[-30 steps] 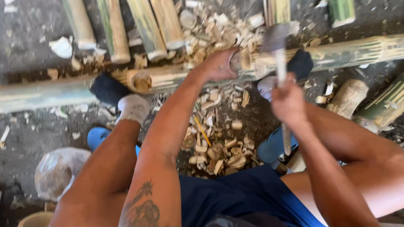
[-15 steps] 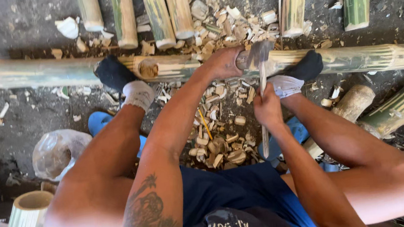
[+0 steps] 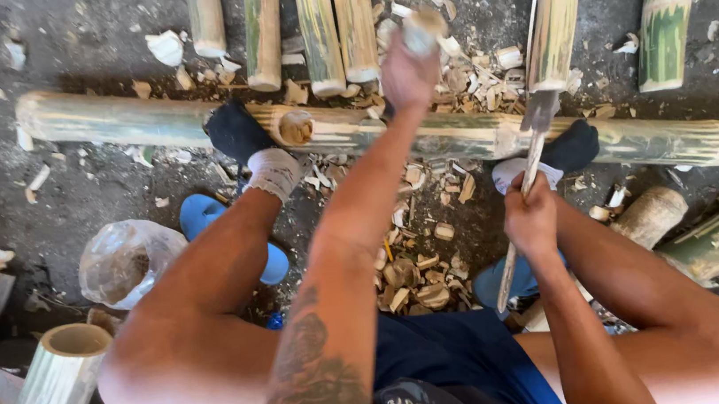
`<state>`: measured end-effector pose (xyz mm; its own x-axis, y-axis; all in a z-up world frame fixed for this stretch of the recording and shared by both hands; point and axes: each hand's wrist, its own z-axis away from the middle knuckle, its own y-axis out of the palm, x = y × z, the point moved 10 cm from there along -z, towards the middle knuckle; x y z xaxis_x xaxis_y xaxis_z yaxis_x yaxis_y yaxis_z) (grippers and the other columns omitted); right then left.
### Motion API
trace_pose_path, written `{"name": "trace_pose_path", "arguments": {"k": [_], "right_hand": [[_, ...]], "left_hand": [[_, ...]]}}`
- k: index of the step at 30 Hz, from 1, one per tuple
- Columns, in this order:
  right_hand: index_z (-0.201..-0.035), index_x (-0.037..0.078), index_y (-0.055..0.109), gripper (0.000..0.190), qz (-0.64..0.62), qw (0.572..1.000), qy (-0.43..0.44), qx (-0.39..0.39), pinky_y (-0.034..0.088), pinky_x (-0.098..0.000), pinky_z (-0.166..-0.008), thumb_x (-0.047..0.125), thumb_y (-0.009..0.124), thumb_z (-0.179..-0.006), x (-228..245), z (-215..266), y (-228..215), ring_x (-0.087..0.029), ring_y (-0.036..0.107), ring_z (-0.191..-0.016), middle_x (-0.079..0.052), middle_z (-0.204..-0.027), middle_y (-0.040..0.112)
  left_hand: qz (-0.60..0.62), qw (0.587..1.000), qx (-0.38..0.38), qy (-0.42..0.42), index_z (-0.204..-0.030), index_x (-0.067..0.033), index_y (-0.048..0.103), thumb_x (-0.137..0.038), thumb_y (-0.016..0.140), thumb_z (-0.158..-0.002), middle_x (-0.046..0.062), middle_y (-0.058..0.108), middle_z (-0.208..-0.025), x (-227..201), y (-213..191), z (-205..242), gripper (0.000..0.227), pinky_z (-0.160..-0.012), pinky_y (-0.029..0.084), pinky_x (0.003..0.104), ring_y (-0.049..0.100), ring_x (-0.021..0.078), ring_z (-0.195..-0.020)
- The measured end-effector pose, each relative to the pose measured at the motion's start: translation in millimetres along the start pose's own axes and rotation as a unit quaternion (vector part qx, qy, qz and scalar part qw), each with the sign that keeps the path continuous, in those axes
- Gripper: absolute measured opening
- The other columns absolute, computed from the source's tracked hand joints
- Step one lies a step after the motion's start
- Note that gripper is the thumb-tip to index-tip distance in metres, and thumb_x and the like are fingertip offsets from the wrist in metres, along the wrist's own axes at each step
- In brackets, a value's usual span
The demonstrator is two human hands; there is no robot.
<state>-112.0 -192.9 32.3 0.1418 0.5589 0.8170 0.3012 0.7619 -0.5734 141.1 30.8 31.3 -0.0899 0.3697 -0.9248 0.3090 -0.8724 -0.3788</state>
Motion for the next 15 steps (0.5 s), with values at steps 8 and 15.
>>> {"name": "trace_pose_path", "arguments": {"k": [8,15], "right_hand": [[-0.104,0.006,0.051,0.011,-0.101,0.981,0.143,0.081,0.038,-0.0313,-0.042,0.003,0.054,-0.093,4,1,37,-0.012,0.047,-0.051,-0.004,-0.071,0.051],[-0.102,0.004,0.056,0.01,-0.001,0.993,0.032,0.116,0.045,-0.0281,-0.049,0.004,0.056,-0.093,46,-5,57,-0.011,0.054,-0.056,-0.002,-0.072,0.058]], "left_hand": [[0.125,0.972,0.124,0.159,-0.143,-0.0062,0.043,-0.035,0.078,-0.091,0.015,0.062,-0.129,-34,-105,-45,0.069,-0.108,0.046,0.04,0.061,0.0262,-0.12],[0.355,0.933,-0.057,0.006,-0.117,-0.0017,0.06,-0.003,0.073,-0.091,0.007,0.067,-0.106,104,-156,-20,0.029,-0.087,0.054,0.031,0.065,0.0168,-0.096]]}}
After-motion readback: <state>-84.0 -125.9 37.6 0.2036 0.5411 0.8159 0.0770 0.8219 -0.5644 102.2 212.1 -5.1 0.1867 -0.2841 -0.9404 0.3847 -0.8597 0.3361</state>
